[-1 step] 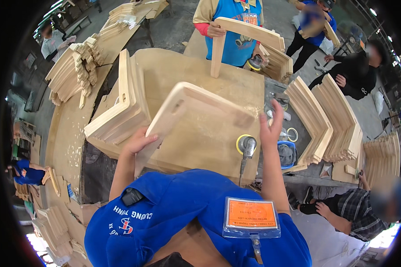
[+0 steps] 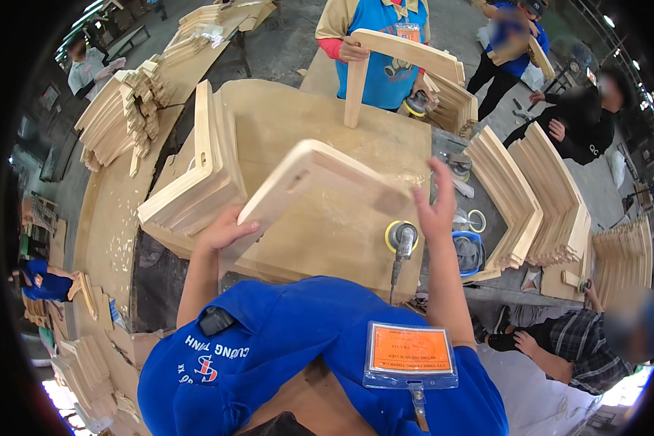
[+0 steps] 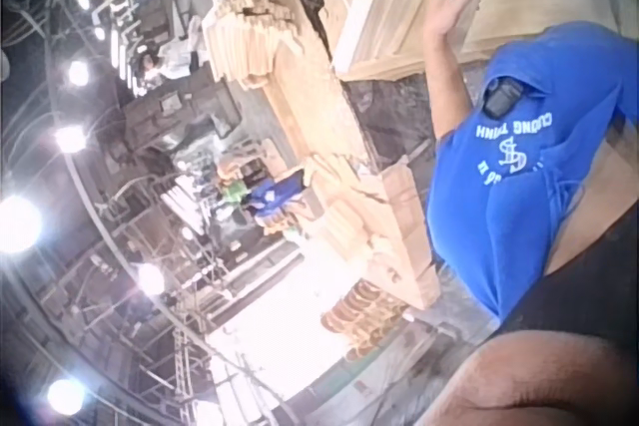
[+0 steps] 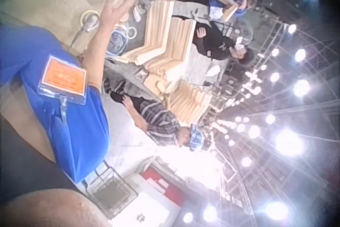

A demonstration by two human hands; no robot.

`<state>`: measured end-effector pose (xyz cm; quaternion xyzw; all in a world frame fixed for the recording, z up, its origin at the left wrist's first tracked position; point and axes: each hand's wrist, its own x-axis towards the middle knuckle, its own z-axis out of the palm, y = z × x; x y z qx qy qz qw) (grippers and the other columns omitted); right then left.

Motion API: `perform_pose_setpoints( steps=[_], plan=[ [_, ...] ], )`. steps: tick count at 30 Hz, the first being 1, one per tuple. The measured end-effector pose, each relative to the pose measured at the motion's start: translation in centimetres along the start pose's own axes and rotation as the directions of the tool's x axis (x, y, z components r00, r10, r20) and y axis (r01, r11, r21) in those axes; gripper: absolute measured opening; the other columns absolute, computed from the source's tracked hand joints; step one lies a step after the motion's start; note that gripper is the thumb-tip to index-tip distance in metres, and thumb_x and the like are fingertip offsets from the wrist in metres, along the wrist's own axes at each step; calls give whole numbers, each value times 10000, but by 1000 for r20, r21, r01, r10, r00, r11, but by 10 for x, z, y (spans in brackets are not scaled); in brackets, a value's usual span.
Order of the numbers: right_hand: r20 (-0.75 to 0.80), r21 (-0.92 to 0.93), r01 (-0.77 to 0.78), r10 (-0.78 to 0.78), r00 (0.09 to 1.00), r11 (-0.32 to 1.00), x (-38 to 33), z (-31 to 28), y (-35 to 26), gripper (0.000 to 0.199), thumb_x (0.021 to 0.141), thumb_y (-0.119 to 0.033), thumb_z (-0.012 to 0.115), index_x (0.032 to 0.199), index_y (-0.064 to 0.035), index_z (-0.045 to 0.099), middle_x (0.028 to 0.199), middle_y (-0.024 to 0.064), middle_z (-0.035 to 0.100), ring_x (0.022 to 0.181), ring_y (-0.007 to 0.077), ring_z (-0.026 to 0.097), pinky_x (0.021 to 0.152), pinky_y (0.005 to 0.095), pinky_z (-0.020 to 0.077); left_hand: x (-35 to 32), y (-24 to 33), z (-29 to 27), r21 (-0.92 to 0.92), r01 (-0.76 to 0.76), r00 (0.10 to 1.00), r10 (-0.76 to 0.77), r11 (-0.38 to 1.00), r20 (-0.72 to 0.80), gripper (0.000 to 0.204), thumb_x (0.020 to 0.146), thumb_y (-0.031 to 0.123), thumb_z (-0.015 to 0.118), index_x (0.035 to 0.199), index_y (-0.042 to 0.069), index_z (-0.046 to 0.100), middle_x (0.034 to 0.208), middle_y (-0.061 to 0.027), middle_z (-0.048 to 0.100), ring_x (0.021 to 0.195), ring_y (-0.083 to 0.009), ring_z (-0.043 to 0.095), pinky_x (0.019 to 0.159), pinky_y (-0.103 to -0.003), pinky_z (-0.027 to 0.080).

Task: The person uses a handheld orbital sander to smooth L-shaped wooden parts on a workbench. They pick up parts, sand edges and corners, flip pieces, and stack finished parts. Other workers are visible in the background performing similar tasks.

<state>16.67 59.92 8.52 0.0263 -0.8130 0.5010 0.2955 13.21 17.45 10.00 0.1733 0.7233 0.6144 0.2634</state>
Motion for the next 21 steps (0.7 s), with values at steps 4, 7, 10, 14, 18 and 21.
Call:
perform_pose_setpoints(
  steps=[4, 7, 10, 14, 18, 21],
  plan=[
    [627, 67, -86, 25, 779, 994, 24, 20, -75, 565, 788, -249, 729, 1246, -7, 503, 1140, 156, 599, 1076, 262, 564, 922, 358, 429, 8, 53, -11, 371, -223, 965, 150, 901, 215, 491, 796, 382, 695, 1021, -45, 610, 761, -118, 652, 703, -217, 623, 650, -325, 489],
    [705, 207, -370, 125, 699, 905, 20, 36, -91, 524, 801, -243, 701, 1215, 12, 506, 1088, 157, 625, 995, 250, 616, 873, 360, 474, 12, 87, -16, 587, -188, 981, 180, 787, 73, 499, 783, 398, 703, 1022, -31, 617, 693, -128, 631, 643, -250, 608, 625, -349, 481],
    [639, 430, -535, 173, 750, 727, 11, 51, -91, 471, 834, -232, 658, 1196, 20, 494, 1083, 182, 619, 963, 254, 635, 850, 366, 498, 12, 107, -11, 877, -193, 707, 682, 441, -188, 382, 725, 265, 751, 986, 14, 628, 902, -152, 615, 843, -289, 582, 760, -376, 454],
    [518, 727, -524, 146, 843, 443, 15, 78, -94, 366, 921, -216, 559, 1215, -22, 461, 1032, 155, 634, 932, 248, 632, 795, 370, 517, 2, 95, 40, 880, -291, 359, 895, 376, -264, 414, 695, 190, 764, 1048, 39, 609, 1147, -149, 545, 1068, -324, 502, 910, -431, 399],
    [380, 857, -431, 218, 899, 283, 23, 111, -109, 367, 955, -246, 493, 1249, -47, 402, 1028, 161, 613, 928, 274, 625, 798, 384, 515, 3, 67, 101, 667, -214, 888, 426, 714, -171, 785, 670, 222, 766, 1334, 39, 391, 1241, -196, 482, 1126, -368, 491, 957, -430, 397],
    [316, 899, -365, 218, 923, 240, 20, 137, -125, 405, 965, -262, 468, 1296, -63, 348, 1109, 168, 571, 997, 281, 593, 827, 399, 503, 9, 54, 103, 562, -123, 881, 351, 818, -318, 824, 664, 220, 756, 1358, 29, 355, 1257, -216, 480, 1161, -372, 479, 964, -413, 408]
  ],
)
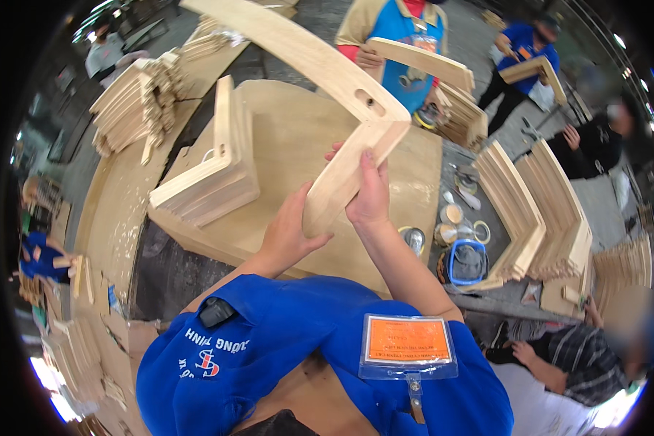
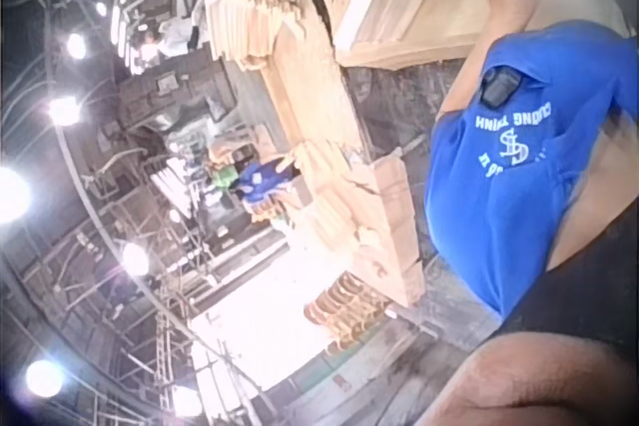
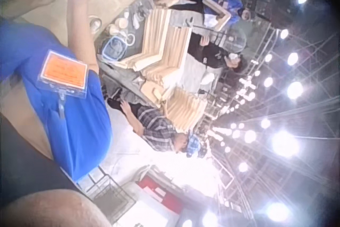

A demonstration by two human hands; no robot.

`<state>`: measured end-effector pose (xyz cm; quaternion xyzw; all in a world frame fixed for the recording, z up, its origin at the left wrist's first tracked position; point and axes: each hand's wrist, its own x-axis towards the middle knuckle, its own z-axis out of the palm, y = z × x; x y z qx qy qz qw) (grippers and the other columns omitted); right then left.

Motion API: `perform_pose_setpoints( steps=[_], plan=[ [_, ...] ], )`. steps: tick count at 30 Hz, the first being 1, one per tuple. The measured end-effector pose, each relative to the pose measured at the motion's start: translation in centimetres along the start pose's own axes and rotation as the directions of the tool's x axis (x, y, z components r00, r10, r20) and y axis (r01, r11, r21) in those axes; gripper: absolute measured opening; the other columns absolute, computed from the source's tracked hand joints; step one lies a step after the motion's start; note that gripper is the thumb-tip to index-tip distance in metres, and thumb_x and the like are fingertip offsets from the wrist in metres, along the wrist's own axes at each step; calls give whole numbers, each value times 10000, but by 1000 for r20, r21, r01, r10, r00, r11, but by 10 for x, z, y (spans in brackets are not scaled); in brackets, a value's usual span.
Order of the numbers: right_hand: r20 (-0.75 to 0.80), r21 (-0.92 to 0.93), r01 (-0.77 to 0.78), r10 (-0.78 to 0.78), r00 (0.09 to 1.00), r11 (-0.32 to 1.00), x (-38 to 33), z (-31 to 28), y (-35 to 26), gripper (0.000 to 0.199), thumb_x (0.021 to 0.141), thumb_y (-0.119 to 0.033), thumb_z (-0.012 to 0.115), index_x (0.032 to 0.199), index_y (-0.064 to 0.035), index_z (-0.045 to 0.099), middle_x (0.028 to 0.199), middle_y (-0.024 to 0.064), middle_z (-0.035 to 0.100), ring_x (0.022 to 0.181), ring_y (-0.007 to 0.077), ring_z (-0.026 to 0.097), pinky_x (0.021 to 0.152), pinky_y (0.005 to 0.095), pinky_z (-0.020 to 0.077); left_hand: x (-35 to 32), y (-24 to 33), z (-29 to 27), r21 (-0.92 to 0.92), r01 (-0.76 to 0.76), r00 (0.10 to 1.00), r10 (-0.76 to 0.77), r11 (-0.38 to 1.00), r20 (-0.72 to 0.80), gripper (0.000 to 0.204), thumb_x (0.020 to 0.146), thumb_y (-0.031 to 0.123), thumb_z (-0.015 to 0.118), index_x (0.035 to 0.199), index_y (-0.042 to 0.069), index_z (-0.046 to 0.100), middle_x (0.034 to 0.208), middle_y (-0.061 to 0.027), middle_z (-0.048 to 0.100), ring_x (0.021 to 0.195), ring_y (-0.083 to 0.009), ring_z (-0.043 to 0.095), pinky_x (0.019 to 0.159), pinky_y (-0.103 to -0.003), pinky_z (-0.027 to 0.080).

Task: The person uses a handheld orbital sander to smooth L-shaped wooden parts on a workbench. They pick up parts, sand edges and corners, flip pieces, and stack finished parts. Other workers are visible in the background performing similar tasks.

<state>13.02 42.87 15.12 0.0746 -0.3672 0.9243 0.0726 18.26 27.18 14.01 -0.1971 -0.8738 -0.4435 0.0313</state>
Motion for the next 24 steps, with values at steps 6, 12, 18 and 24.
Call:
perform_pose_setpoints(
  steps=[6, 12, 18, 24],
  plan=[
    [112, -390, -143, 201, 973, 910, 8, 6, 24, 504, 958, -230, 488, 1392, -90, 273, 1277, 144, 484, 1137, 256, 512, 884, 394, 469, 11, -62, -51, 412, -3, 943, 140, 911, -302, 798, 645, 313, 739, 1319, 31, 418, 1107, -199, 548, 1008, -368, 542, 819, -437, 472],
    [8, -528, -400, 476, 879, 749, -22, -60, 22, 438, 936, -216, 548, 1330, -91, 401, 1265, 123, 513, 1110, 213, 530, 872, 355, 469, 18, -132, -185, 507, 136, 986, -66, 851, -153, 687, 641, 340, 726, 1221, 24, 535, 1066, -184, 634, 988, -336, 602, 863, -382, 476],
    [-186, -481, -549, 533, 826, 683, -48, -120, 6, 377, 929, -231, 565, 1262, -81, 475, 1147, 105, 586, 1018, 189, 575, 820, 316, 486, 17, -167, -241, 486, 299, 946, -322, 821, -38, 666, 605, 323, 739, 1175, 15, 586, 1088, -197, 631, 1001, -343, 599, 879, -380, 469],
    [-262, -506, -559, 501, 825, 657, -59, -138, 6, 409, 910, -257, 585, 1261, -77, 479, 1138, 104, 587, 992, 179, 582, 807, 307, 486, 29, -206, -255, 588, 214, 942, -324, 780, 88, 692, 583, 284, 760, 1187, 3, 574, 1111, -185, 632, 1048, -318, 594, 917, -358, 456]
  ],
)
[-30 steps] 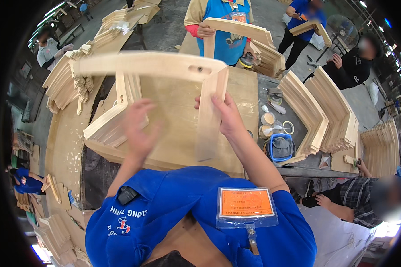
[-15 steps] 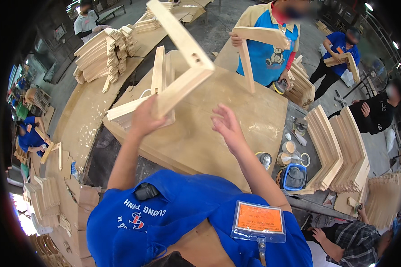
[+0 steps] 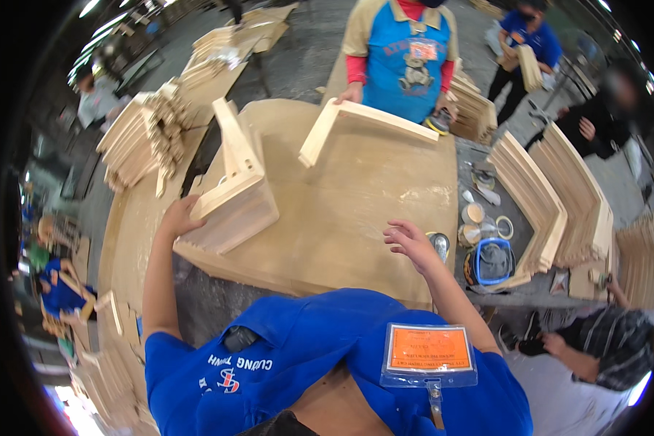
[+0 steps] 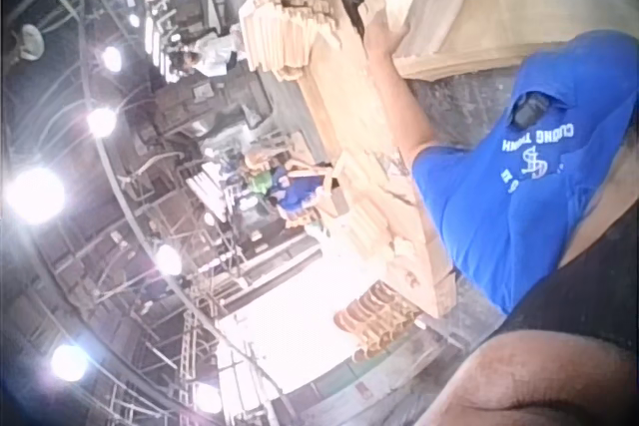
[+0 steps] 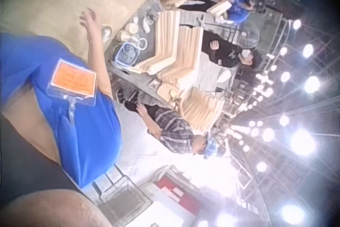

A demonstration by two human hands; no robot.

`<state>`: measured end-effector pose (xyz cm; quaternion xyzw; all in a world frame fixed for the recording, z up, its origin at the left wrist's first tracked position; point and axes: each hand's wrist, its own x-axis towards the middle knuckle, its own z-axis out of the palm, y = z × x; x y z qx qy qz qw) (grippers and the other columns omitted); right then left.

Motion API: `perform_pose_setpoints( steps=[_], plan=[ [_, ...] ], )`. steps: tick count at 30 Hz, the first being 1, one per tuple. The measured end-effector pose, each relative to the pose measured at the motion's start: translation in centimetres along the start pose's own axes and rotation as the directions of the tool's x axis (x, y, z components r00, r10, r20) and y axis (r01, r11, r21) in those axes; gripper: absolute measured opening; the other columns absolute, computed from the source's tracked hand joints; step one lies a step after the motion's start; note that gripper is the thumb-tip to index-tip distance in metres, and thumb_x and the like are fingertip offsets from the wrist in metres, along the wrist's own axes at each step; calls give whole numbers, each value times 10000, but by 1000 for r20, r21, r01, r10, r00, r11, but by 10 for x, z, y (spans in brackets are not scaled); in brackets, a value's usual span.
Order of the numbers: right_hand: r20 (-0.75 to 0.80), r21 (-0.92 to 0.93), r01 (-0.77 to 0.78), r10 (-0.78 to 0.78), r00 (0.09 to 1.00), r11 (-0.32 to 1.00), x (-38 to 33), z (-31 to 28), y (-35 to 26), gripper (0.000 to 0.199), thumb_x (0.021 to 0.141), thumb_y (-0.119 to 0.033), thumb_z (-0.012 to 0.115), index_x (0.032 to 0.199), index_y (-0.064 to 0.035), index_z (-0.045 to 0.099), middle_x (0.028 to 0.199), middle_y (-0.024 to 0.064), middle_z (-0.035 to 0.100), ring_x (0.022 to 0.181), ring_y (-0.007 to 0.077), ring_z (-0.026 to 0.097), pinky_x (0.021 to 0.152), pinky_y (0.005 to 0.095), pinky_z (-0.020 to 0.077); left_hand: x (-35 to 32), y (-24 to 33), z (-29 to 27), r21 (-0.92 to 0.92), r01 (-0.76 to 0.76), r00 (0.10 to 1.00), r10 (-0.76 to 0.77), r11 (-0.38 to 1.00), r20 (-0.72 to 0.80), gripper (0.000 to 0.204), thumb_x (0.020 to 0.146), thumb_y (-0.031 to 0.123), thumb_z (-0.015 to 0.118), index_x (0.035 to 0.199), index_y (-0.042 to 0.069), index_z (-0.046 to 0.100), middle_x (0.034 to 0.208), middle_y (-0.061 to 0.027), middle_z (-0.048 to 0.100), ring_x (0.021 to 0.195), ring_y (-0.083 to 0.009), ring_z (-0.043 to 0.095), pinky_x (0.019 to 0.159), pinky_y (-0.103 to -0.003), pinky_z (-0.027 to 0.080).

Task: The person uses a handheld orbital sander to smooth L-shaped wooden parts on a workbench. They pick up parts, sand edges and corners, flip pieces, and stack finished parts. Other workers are visible in the background performing similar tasks.

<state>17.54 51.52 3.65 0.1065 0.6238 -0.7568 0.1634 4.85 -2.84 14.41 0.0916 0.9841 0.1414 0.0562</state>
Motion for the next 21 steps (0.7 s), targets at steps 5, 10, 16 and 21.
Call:
perform_pose_setpoints(
  steps=[5, 10, 16, 21],
  plan=[
    [-30, -85, 17, -19, 999, 996, -2, -4, 8, 428, 882, -291, 614, 1235, -70, 512, 1074, 77, 606, 938, 150, 592, 753, 286, 485, 22, -72, 7, -27, -180, 982, 178, 983, -55, 658, 570, 181, 794, 1165, -2, 580, 1119, -185, 630, 1054, -302, 602, 923, -361, 464],
    [-79, -249, 99, -122, 989, 963, -19, -34, 17, 416, 879, -250, 625, 1234, -66, 512, 1026, 51, 620, 923, 139, 598, 777, 289, 485, 30, -126, 18, -52, 90, 993, -86, 995, 85, 674, 665, 181, 761, 1257, 1, 496, 1253, -189, 530, 1188, -309, 483, 1014, -388, 373],
    [-671, -451, 124, -427, 606, 884, -51, -177, 17, 292, 829, -191, 664, 1079, -43, 634, 927, 66, 656, 836, 157, 618, 736, 295, 501, 21, -58, 62, -84, -34, 909, -4, 996, -418, 522, 821, 177, 683, 1265, -10, 484, 1271, -192, 498, 1216, -337, 435, 1048, -403, 318],
    [-917, -381, -68, -367, 158, 922, -107, -327, 29, 492, 724, -298, 757, 1086, 5, 622, 916, 132, 672, 838, 208, 645, 740, 326, 512, 16, 16, 91, -14, -175, 814, 137, 984, -564, 347, 841, 133, 653, 1136, -26, 566, 1187, -177, 542, 1128, -336, 495, 988, -425, 374]
  ],
)
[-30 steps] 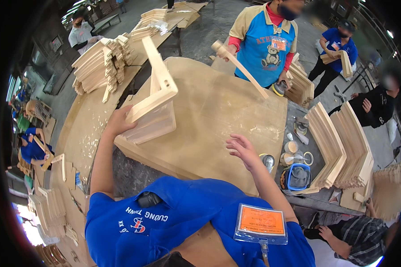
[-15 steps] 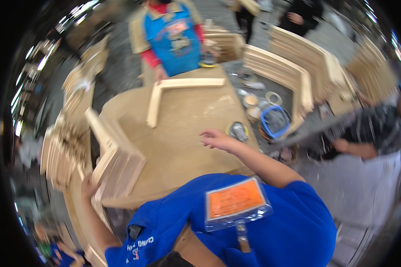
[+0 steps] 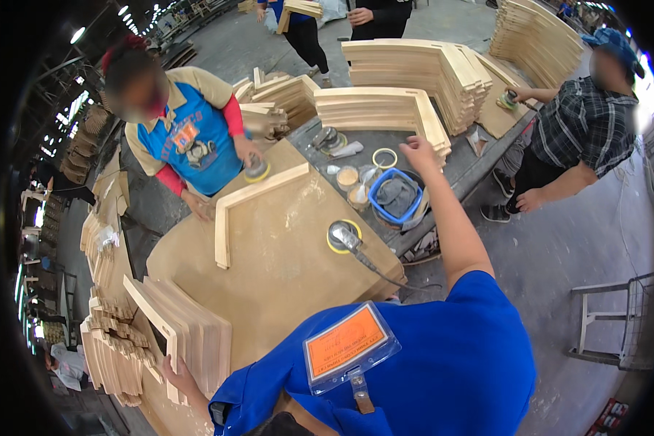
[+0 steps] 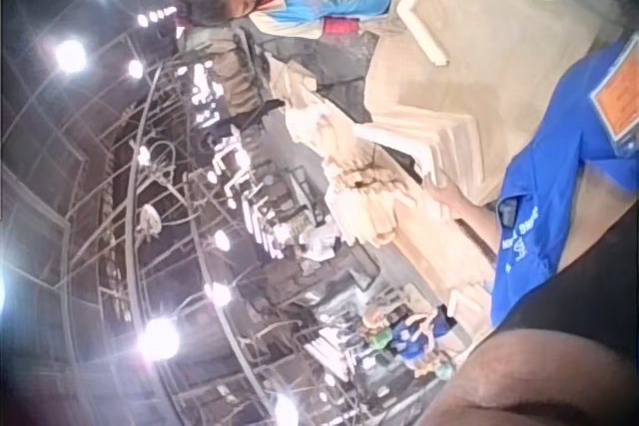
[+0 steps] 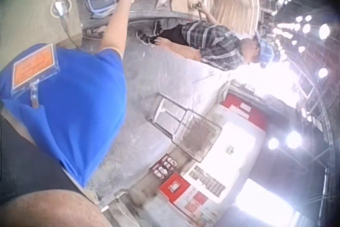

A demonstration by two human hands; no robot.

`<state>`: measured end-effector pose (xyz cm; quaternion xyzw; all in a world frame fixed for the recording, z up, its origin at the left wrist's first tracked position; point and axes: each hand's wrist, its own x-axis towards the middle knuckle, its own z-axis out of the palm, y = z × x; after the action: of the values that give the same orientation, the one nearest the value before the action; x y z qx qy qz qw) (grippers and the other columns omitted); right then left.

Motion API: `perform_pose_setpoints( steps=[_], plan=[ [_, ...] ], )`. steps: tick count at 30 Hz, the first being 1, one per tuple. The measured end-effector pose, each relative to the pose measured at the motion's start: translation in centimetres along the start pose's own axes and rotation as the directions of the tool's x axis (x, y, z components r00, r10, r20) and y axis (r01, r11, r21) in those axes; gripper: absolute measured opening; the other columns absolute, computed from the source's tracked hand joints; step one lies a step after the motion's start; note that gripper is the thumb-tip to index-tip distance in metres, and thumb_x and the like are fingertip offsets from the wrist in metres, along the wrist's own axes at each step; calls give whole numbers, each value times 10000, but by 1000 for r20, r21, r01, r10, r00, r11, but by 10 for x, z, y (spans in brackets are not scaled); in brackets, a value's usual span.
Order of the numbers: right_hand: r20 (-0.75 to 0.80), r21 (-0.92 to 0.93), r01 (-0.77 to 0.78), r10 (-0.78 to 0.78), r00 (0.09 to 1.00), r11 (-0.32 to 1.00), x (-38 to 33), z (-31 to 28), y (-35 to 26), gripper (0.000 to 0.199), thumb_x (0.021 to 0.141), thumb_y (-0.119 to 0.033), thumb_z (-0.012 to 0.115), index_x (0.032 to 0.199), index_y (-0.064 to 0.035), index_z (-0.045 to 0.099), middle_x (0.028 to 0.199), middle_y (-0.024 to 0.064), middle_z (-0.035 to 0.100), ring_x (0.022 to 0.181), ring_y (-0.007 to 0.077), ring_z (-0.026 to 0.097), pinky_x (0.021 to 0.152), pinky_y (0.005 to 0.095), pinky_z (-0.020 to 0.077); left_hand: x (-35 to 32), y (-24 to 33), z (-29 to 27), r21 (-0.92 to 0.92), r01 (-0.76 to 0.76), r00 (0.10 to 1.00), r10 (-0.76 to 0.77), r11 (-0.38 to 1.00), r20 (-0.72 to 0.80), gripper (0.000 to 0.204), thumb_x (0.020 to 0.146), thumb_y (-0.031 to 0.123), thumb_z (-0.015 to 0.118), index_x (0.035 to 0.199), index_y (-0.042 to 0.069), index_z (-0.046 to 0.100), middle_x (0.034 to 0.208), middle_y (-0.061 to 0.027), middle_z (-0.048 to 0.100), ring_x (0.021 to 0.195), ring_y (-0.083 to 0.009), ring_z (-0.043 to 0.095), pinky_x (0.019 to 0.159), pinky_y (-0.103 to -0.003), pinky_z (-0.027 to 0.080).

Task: The person uses a handheld orbital sander to smooth L-shaped wooden parts on a workbench. They pick up parts, sand edges and corners, flip pieces, and stack finished parts. Other workers are visible in the background performing similar tasks.

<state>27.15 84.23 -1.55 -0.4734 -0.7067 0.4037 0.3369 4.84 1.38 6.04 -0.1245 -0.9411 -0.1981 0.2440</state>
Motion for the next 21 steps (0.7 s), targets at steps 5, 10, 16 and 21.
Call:
perform_pose_setpoints(
  steps=[5, 10, 16, 21],
  plan=[
    [-239, -381, -108, 15, 971, 918, 81, -28, 42, 654, 685, -392, 759, 1177, -5, 569, 1103, 215, 602, 1053, 327, 582, 907, 392, 466, -2, 48, 11, -7, -69, 998, 69, 998, -14, 274, 818, 84, 642, 1066, -22, 593, 1137, -176, 559, 1089, -341, 512, 960, -432, 393],
    [-138, -542, -325, 300, 944, 775, 113, -28, 45, 728, 691, -437, 766, 1235, -26, 511, 1251, 200, 502, 1165, 342, 492, 959, 414, 440, -5, 90, 9, 24, -73, 996, 72, 997, 51, 260, 790, 67, 651, 1029, -19, 593, 1110, -181, 558, 1065, -347, 515, 941, -433, 401],
    [-108, -606, -384, 406, 907, 697, 116, -21, 32, 784, 661, -386, 805, 1271, -29, 465, 1306, 160, 453, 1217, 326, 439, 994, 412, 423, -24, 128, 17, 30, -57, 989, 53, 998, 136, 268, 761, 59, 665, 1009, -6, 590, 1079, -175, 561, 1044, -353, 517, 922, -444, 406],
    [-80, -495, -336, 343, 936, 801, 129, -25, 26, 795, 634, -334, 813, 1225, 21, 419, 1215, 196, 539, 1135, 326, 539, 925, 395, 479, -31, 142, 31, -37, -65, 974, 72, 997, 214, 270, 742, 45, 669, 999, 4, 597, 1042, -173, 576, 1009, -353, 536, 889, -440, 425]
  ],
)
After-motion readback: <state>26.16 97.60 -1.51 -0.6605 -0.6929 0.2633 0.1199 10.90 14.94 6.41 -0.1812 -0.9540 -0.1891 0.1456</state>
